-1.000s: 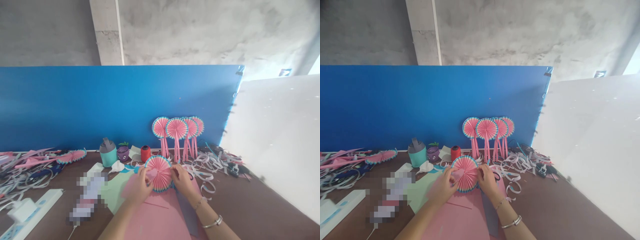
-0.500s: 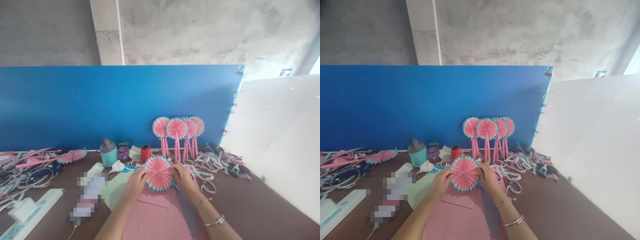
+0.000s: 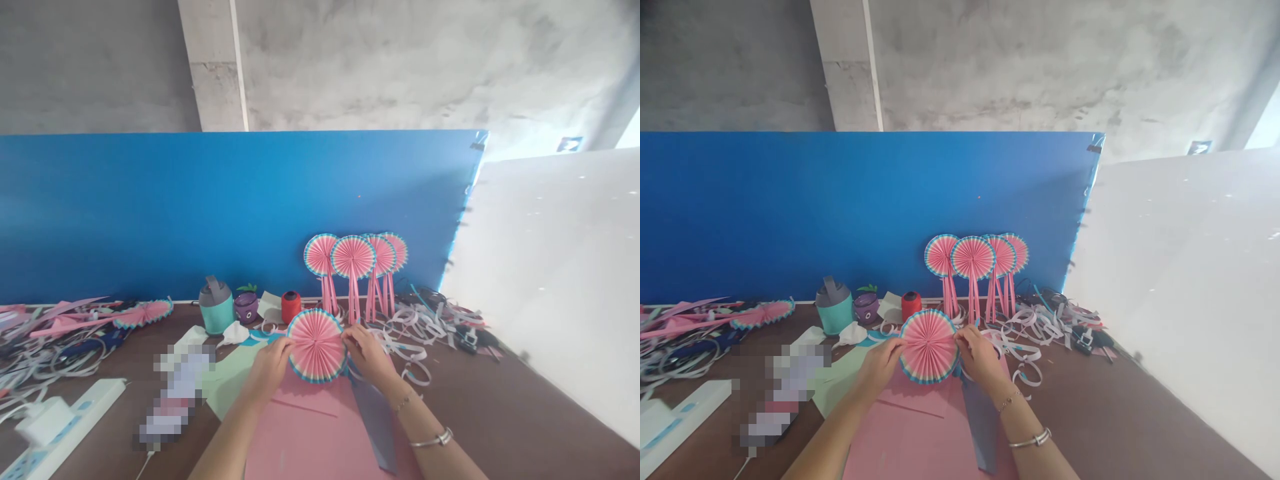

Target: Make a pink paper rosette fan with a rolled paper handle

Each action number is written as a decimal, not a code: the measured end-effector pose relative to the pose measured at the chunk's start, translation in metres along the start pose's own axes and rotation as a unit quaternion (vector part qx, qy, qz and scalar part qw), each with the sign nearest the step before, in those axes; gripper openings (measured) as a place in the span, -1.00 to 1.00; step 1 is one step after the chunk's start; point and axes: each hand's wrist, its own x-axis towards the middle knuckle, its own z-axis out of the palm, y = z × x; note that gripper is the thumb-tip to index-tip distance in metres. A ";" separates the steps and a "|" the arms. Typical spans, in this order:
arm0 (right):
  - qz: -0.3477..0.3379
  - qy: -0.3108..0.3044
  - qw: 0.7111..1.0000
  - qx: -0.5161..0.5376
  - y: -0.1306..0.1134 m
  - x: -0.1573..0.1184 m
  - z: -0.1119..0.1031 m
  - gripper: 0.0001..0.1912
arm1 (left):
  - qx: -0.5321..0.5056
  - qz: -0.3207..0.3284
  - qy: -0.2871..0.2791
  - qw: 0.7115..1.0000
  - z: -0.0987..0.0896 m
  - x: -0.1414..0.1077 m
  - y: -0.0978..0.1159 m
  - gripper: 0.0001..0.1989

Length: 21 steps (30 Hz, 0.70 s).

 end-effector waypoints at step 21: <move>-0.001 -0.049 0.998 -0.036 -0.019 -0.003 -0.001 -0.83 | 0.137 0.044 0.035 0.989 -0.004 -0.001 0.001 -0.71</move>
